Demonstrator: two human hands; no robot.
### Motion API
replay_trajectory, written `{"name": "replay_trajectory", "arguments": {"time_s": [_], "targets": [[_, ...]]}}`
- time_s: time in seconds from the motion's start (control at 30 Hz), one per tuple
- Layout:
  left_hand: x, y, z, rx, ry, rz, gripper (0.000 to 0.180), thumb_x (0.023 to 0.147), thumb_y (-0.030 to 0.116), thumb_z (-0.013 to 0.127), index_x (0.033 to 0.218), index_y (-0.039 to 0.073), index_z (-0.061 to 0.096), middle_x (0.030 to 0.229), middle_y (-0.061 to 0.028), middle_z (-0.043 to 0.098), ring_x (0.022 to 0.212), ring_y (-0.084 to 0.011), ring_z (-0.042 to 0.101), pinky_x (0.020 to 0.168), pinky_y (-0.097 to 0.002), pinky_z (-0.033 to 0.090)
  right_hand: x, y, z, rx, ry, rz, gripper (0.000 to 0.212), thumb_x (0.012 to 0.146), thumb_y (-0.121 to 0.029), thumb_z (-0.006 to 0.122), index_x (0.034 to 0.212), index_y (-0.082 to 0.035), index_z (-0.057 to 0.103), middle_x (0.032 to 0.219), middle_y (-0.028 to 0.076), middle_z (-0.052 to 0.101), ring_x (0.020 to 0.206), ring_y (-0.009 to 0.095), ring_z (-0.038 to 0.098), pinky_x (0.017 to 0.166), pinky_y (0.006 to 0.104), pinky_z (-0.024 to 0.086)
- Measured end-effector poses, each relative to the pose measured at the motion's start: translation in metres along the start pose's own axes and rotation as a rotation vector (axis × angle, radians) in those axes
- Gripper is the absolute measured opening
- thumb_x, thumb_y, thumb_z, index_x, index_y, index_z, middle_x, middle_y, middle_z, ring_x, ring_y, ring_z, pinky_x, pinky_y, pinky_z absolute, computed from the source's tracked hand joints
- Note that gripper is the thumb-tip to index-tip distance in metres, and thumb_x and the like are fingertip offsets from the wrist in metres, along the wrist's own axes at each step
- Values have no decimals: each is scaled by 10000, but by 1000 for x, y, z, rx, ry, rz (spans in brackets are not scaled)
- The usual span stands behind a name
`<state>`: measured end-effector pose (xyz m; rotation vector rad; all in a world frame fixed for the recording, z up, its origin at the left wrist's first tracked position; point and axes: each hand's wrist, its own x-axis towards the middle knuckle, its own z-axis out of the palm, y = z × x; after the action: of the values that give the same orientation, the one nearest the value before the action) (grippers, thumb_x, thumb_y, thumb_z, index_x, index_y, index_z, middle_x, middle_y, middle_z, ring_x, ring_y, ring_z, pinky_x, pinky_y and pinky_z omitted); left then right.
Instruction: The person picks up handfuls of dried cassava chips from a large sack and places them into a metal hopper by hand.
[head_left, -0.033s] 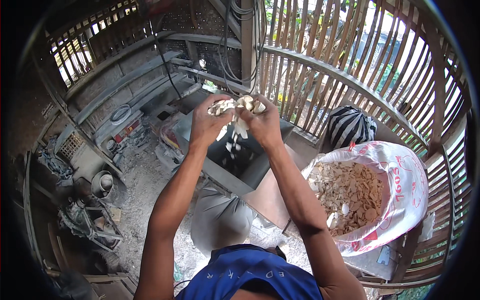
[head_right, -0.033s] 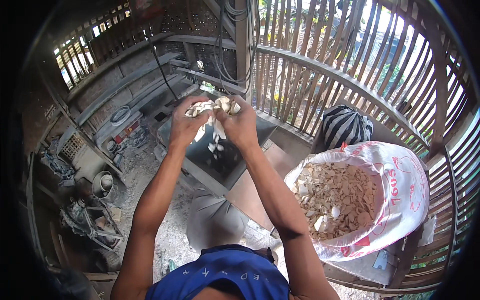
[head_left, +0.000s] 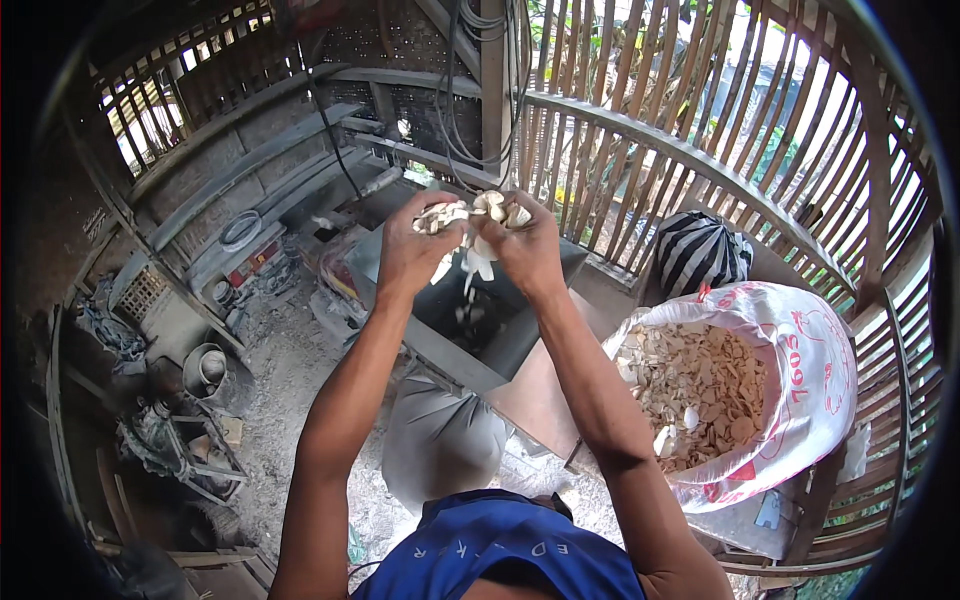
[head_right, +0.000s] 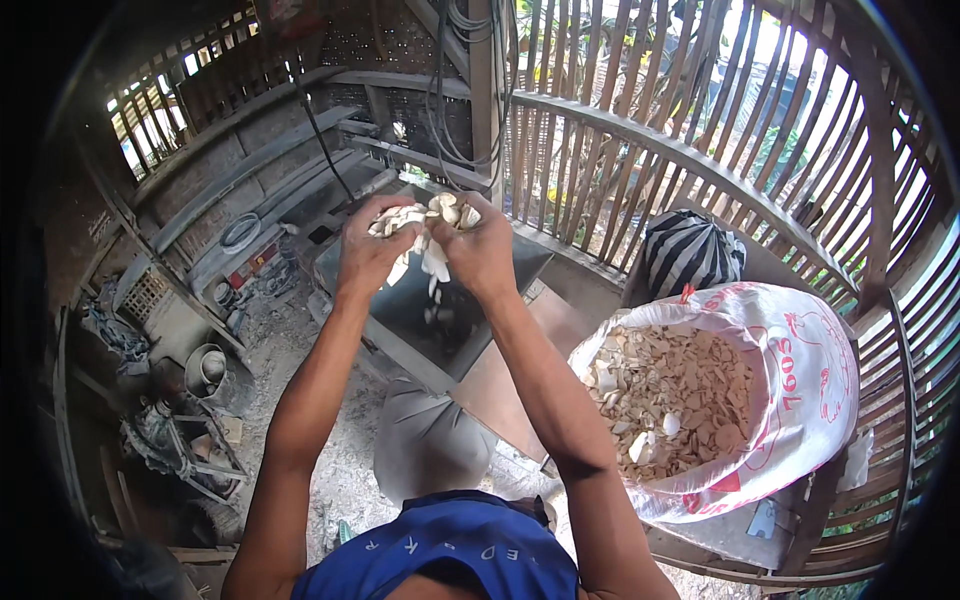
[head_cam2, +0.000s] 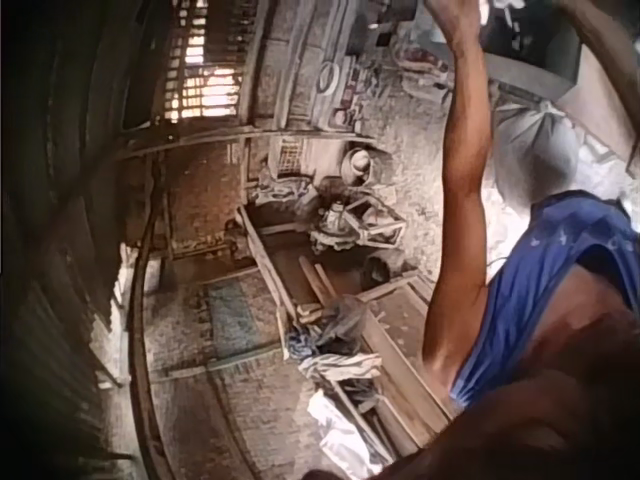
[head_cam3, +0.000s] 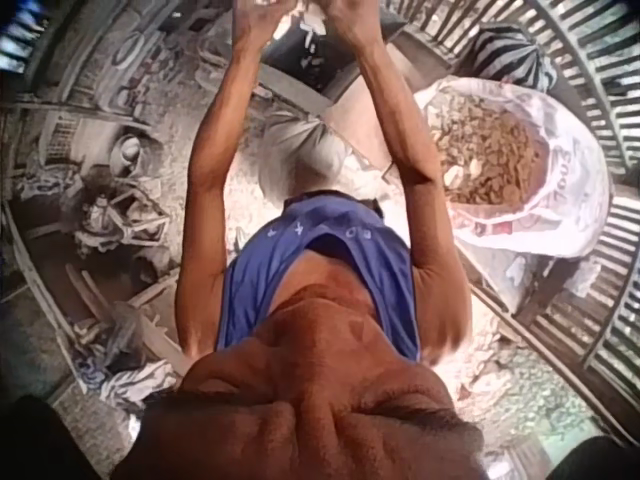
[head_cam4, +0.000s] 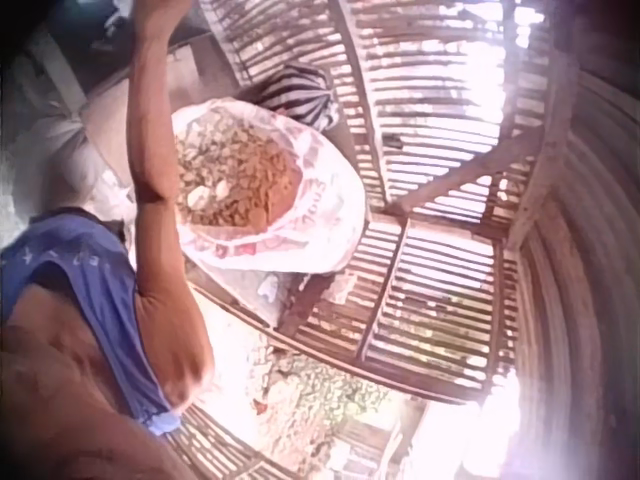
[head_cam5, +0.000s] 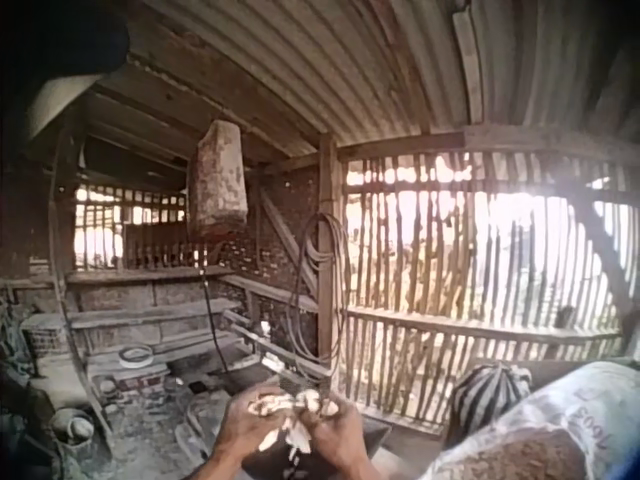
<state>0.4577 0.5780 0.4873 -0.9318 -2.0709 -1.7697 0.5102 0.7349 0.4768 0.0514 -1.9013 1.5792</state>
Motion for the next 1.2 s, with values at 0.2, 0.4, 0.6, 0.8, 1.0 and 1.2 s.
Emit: {"name": "replay_trajectory", "arguments": {"time_s": [0.2,0.4,0.6,0.8,1.0,1.2], "targets": [[-2,-1,-1,-89,64,-170,256,800,111,787,1033,48,699,924,-35,701,804,-97,635,715,-255,510,0,0,2,9,-16,20,165,833,-118,745,939,-5,688,737,78,697,682,101,609,648,301,495],[-3,-9,-3,17,119,-120,277,833,189,778,1013,6,674,889,-72,691,777,-117,637,691,-285,508,1,4,5,-19,-9,71,189,861,-195,718,927,-20,692,681,100,668,635,156,611,644,331,491],[-2,-11,-4,7,73,-156,286,863,209,755,1032,-3,664,882,-81,684,775,-135,640,693,-294,509,0,9,6,-73,-3,-41,203,852,-147,715,985,3,686,835,176,685,728,281,662,692,375,504],[-5,-16,-4,-16,54,-122,261,851,116,727,1066,-6,643,904,-83,685,773,-139,644,691,-278,513,0,12,9,-112,-50,-66,197,904,-125,661,1040,17,658,1013,224,659,953,438,633,814,452,493],[-5,-13,-3,-53,39,-216,252,841,101,721,1056,-5,643,905,-87,678,799,-144,641,705,-293,513,-2,13,7,-227,-38,-136,252,982,-179,613,1131,24,626,958,166,668,846,215,622,783,349,488],[-3,-16,-2,136,64,-127,212,898,190,701,1012,13,674,877,-52,662,752,-119,609,664,-276,491,-5,0,11,-111,-55,-49,276,1000,-227,546,1095,22,614,1062,241,630,1023,435,600,865,461,469]]}}
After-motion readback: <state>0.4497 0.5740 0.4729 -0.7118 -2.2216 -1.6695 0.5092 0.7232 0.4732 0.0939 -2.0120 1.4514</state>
